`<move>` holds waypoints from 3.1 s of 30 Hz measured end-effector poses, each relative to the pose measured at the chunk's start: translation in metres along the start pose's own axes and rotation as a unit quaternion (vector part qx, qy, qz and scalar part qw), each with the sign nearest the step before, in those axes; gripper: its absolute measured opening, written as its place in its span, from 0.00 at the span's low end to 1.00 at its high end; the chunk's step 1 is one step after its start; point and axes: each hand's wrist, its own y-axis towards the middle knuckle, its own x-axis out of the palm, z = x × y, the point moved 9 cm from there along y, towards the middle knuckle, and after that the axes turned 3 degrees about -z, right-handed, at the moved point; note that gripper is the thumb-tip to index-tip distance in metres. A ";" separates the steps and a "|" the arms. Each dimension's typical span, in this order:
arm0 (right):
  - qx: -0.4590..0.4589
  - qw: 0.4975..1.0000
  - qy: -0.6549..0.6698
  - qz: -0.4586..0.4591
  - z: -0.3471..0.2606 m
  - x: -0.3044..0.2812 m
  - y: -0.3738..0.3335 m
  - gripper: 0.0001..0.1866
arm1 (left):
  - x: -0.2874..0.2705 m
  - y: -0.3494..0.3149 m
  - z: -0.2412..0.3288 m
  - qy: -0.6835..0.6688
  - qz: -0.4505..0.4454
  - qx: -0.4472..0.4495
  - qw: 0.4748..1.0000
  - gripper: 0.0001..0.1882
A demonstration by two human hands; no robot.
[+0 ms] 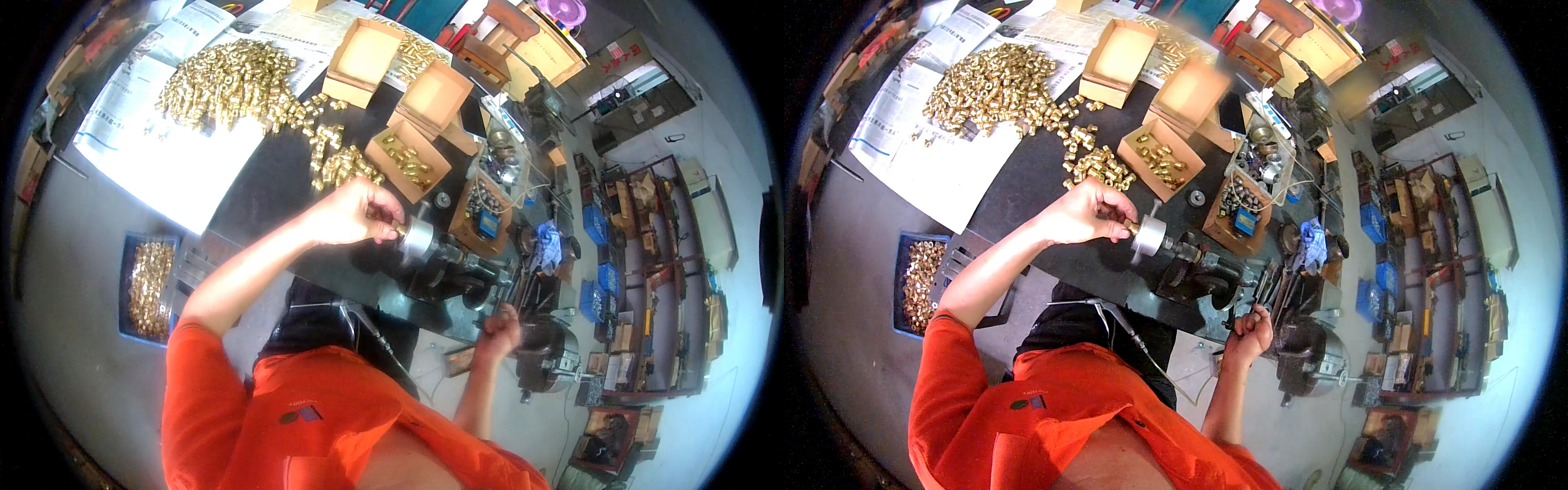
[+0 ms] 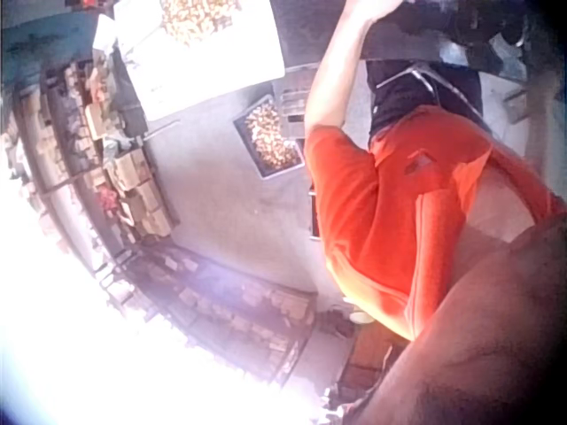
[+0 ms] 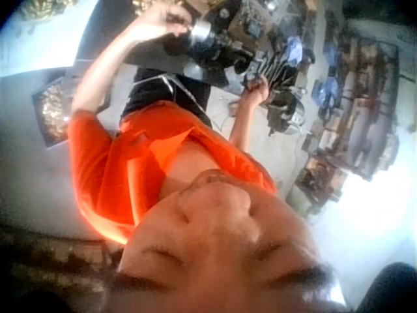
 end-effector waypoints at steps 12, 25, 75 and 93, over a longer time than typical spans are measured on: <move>-0.035 0.996 0.046 -0.071 -0.048 0.064 0.077 0.11 | -0.001 -0.008 0.003 -0.107 0.025 0.006 0.994 0.07; 0.092 0.992 0.006 0.083 0.057 -0.002 0.047 0.10 | 0.004 -0.004 -0.001 -0.053 0.029 0.018 0.998 0.08; -0.139 0.987 0.030 -0.078 -0.057 0.046 0.000 0.16 | -0.064 0.107 -0.051 0.263 0.169 -0.009 0.950 0.11; 0.043 0.996 0.008 0.081 0.055 -0.014 0.040 0.07 | -0.078 -0.014 -0.080 0.564 0.205 -0.138 0.788 0.12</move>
